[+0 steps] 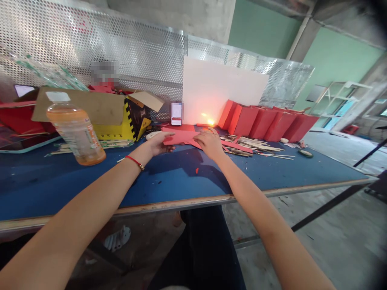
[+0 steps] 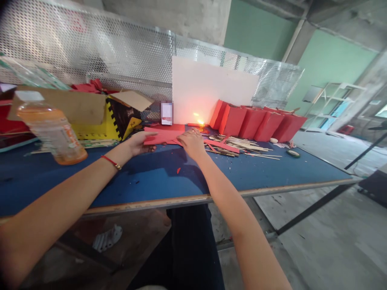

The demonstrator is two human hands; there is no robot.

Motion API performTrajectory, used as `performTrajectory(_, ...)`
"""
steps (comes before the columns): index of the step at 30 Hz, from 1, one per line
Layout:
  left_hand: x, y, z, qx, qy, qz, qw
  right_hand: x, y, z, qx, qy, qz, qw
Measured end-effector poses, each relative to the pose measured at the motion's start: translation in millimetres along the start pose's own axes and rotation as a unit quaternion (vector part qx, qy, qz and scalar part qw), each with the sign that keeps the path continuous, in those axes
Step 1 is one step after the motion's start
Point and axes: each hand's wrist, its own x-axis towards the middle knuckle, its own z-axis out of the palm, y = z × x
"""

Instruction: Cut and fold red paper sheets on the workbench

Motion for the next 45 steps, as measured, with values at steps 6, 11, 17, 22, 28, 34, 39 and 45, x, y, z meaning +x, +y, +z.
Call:
performTrajectory(6,-14.8,19.1,15.0,0.038,0.013,0.094,0.995,6.7,7.6,7.0,0.363,0.151,0.195,0.899)
performTrajectory(11,-16.3,4.5,41.6,0.033,-0.022,0.185,0.982,5.2,-2.3,20.9,0.591,0.064,0.248,0.765)
performTrajectory(17,-14.7,-6.4,53.4,-0.053,0.033,0.213,0.975,-0.3,-16.7,35.5,0.61,-0.022,0.246,0.753)
performTrajectory(22,-19.9,-1.4,57.0,-0.041,0.062,0.211,0.975,-0.6,-17.9,37.0,0.576,-0.039,0.244,0.779)
performTrajectory(28,-22.3,-2.1,58.2,-0.029,0.049,0.223,0.973,0.9,-14.1,39.9,0.556,-0.028,0.214,0.803)
performTrajectory(34,-19.3,-10.5,59.9,-0.013,0.03,0.222,0.975,1.5,-6.7,46.5,0.51,-0.02,0.212,0.833)
performTrajectory(39,-16.2,-13.1,59.7,-0.025,0.037,0.223,0.974,2.5,-1.6,49.9,0.491,-0.02,0.203,0.847)
performTrajectory(45,-13.2,-9.5,53.8,-0.045,0.081,0.197,0.976,6.4,10.8,46.5,0.421,0.001,0.188,0.887)
